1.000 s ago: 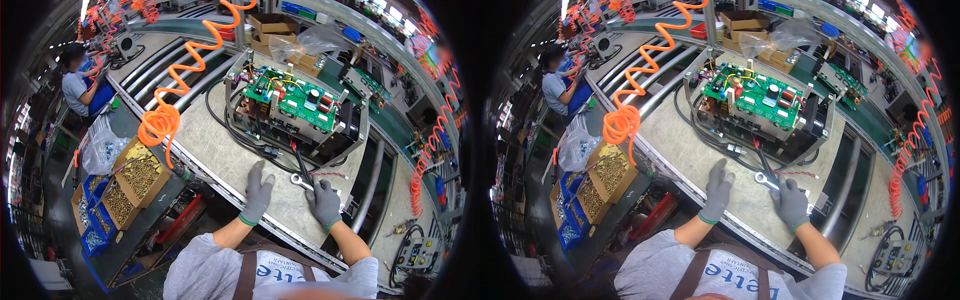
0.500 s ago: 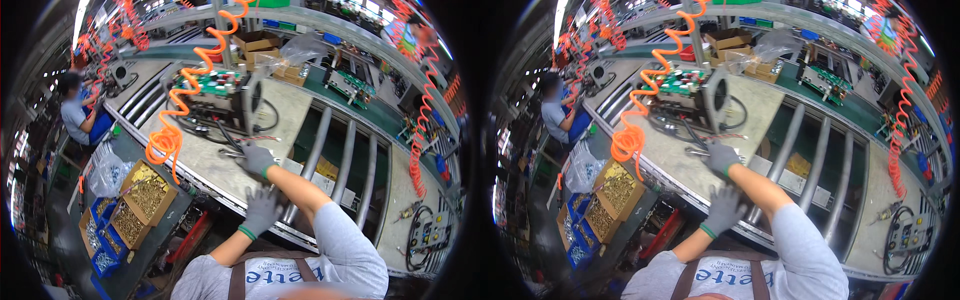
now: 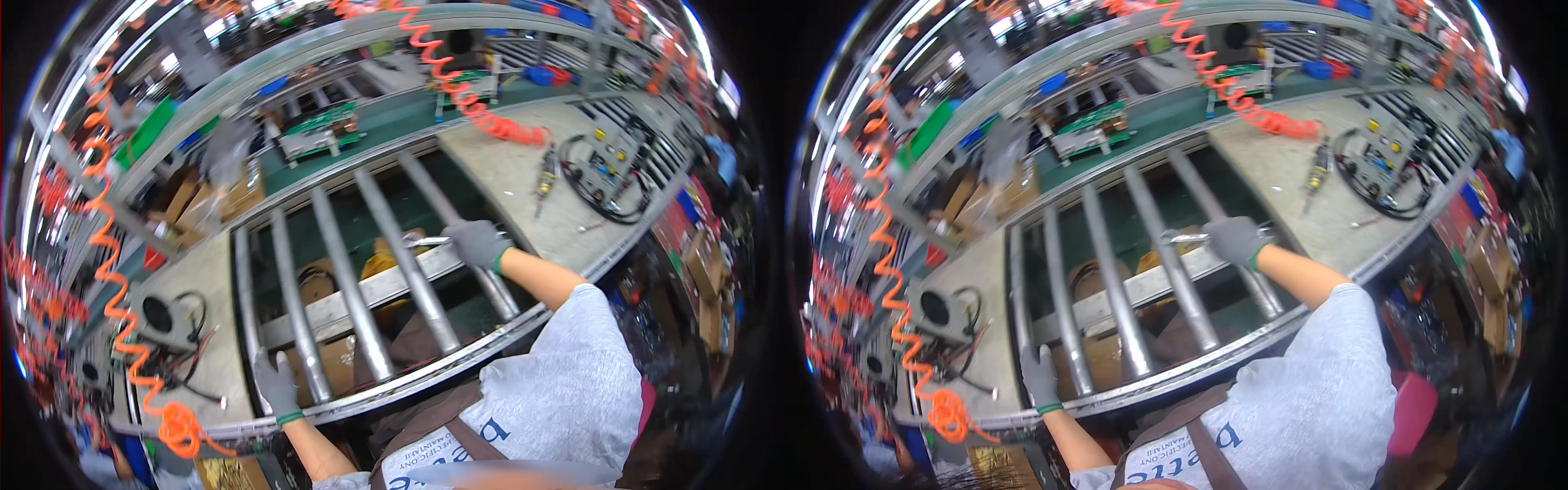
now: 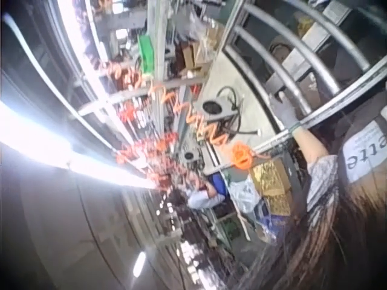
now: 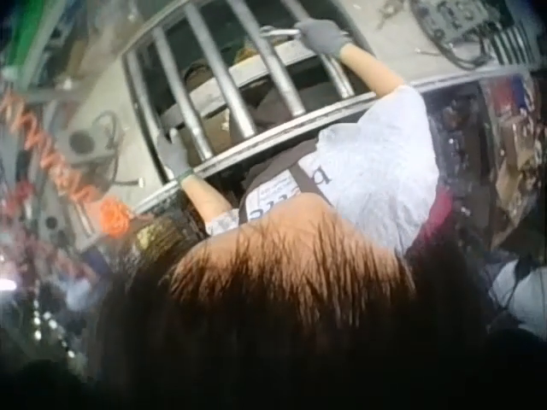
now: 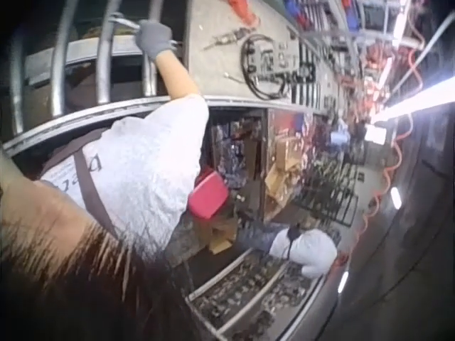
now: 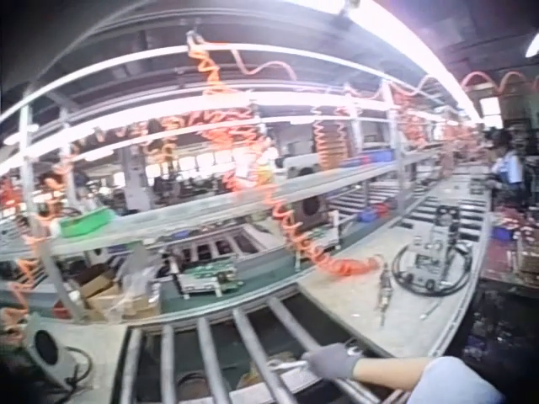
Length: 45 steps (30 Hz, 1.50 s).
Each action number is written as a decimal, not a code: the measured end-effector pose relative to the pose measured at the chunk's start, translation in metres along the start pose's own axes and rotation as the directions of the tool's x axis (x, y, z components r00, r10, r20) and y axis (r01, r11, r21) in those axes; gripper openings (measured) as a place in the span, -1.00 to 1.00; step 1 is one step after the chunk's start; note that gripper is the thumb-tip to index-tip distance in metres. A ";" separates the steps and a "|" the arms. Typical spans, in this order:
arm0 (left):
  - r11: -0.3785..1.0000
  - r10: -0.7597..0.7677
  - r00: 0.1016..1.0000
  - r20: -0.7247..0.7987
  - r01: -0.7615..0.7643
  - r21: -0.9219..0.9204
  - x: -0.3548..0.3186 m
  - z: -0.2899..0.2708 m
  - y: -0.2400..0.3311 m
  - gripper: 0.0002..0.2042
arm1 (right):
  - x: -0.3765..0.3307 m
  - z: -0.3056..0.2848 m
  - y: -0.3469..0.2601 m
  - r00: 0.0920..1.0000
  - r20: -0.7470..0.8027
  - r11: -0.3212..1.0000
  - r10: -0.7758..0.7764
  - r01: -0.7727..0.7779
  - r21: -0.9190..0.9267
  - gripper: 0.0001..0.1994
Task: Assembling and wiring an electronic power supply or inverter unit.
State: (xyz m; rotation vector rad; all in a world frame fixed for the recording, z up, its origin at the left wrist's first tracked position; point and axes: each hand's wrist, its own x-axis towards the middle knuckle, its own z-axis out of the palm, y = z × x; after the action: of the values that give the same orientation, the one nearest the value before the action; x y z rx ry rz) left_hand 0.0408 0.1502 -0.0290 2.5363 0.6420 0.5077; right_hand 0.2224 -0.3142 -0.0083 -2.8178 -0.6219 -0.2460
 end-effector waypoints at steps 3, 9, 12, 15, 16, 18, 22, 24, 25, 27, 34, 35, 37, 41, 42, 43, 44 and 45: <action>0.965 0.260 0.960 0.106 -0.254 -0.065 -0.006 0.033 0.070 -0.50 | -0.070 -0.048 0.093 0.881 -0.017 0.875 0.472 -0.471 -0.117 -0.76; 0.640 0.768 0.596 0.234 -0.719 -0.272 -0.036 0.099 0.226 -0.52 | -0.183 -0.094 0.180 0.722 0.082 0.712 0.687 -0.647 -0.272 -0.76; 0.481 0.871 0.358 0.337 -0.759 -0.439 -0.070 0.135 0.295 -0.54 | -0.197 -0.091 0.181 0.731 0.034 0.720 0.681 -0.661 -0.213 -0.78; 0.283 0.928 0.104 0.358 -0.821 -0.496 -0.110 0.161 0.339 -0.54 | -0.187 -0.095 0.173 0.704 0.080 0.704 0.706 -0.685 -0.190 -0.77; 0.222 0.931 0.026 0.364 -0.831 -0.510 -0.122 0.167 0.354 -0.54 | -0.185 -0.097 0.171 0.710 0.108 0.714 0.696 -0.669 -0.204 -0.77; 0.152 0.909 -0.116 0.401 -0.804 -0.575 -0.145 0.180 0.377 -0.55 | -0.185 -0.098 0.170 0.732 0.155 0.742 0.664 -0.618 -0.259 -0.76; 0.120 0.884 -0.178 0.432 -0.808 -0.577 -0.165 0.194 0.402 -0.55 | -0.183 -0.096 0.166 0.742 0.178 0.760 0.646 -0.602 -0.245 -0.77; 0.099 0.898 -0.159 0.409 -0.835 -0.542 -0.166 0.201 0.406 -0.56 | -0.181 -0.099 0.157 0.753 0.190 0.773 0.631 -0.588 -0.238 -0.77; 0.099 0.897 -0.161 0.411 -0.834 -0.543 -0.166 0.205 0.403 -0.56 | -0.180 -0.102 0.150 0.765 0.204 0.789 0.611 -0.569 -0.232 -0.77; 0.124 0.923 -0.075 0.377 -0.870 -0.478 -0.165 0.213 0.391 -0.56 | -0.177 -0.104 0.139 0.759 0.233 0.793 0.608 -0.570 -0.215 -0.77; 0.272 0.927 0.101 0.360 -0.844 -0.463 -0.188 0.185 0.414 -0.65 | -0.196 -0.124 0.156 0.837 0.249 0.873 0.488 -0.473 -0.121 -0.76; 0.289 0.928 0.130 0.348 -0.842 -0.455 -0.193 0.184 0.418 -0.68 | -0.199 -0.127 0.159 0.845 0.261 0.884 0.467 -0.453 -0.115 -0.76; 0.318 0.921 0.166 0.352 -0.841 -0.438 -0.195 0.180 0.423 -0.71 | -0.203 -0.126 0.164 0.855 0.247 0.886 0.457 -0.462 -0.038 -0.77; 0.379 0.915 0.278 0.292 -0.840 -0.388 -0.206 0.166 0.427 -0.78 | -0.211 -0.125 0.166 0.907 0.226 0.924 0.356 -0.377 0.057 -0.78; 0.396 0.910 0.301 0.286 -0.838 -0.376 -0.206 0.164 0.421 -0.79 | -0.210 -0.134 0.159 0.917 0.234 0.937 0.322 -0.345 0.063 -0.78; 0.450 0.887 0.365 0.284 -0.822 -0.350 -0.211 0.155 0.421 -0.81 | -0.212 -0.139 0.155 0.918 0.240 0.939 0.314 -0.339 0.066 -0.78; 0.491 0.866 0.408 0.289 -0.800 -0.344 -0.213 0.149 0.416 -0.82 | -0.213 -0.143 0.150 0.929 0.266 0.954 0.256 -0.287 0.087 -0.78; 0.531 0.844 0.451 0.289 -0.776 -0.341 -0.214 0.143 0.410 -0.82 | -0.213 -0.147 0.144 0.937 0.290 0.967 0.196 -0.235 0.103 -0.77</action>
State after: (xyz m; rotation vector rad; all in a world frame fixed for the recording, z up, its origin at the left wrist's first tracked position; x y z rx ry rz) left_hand 0.0713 -0.3308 0.0181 2.5152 -0.8464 0.2453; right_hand 0.0779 -0.5645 0.0576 -2.7766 -0.3591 0.2296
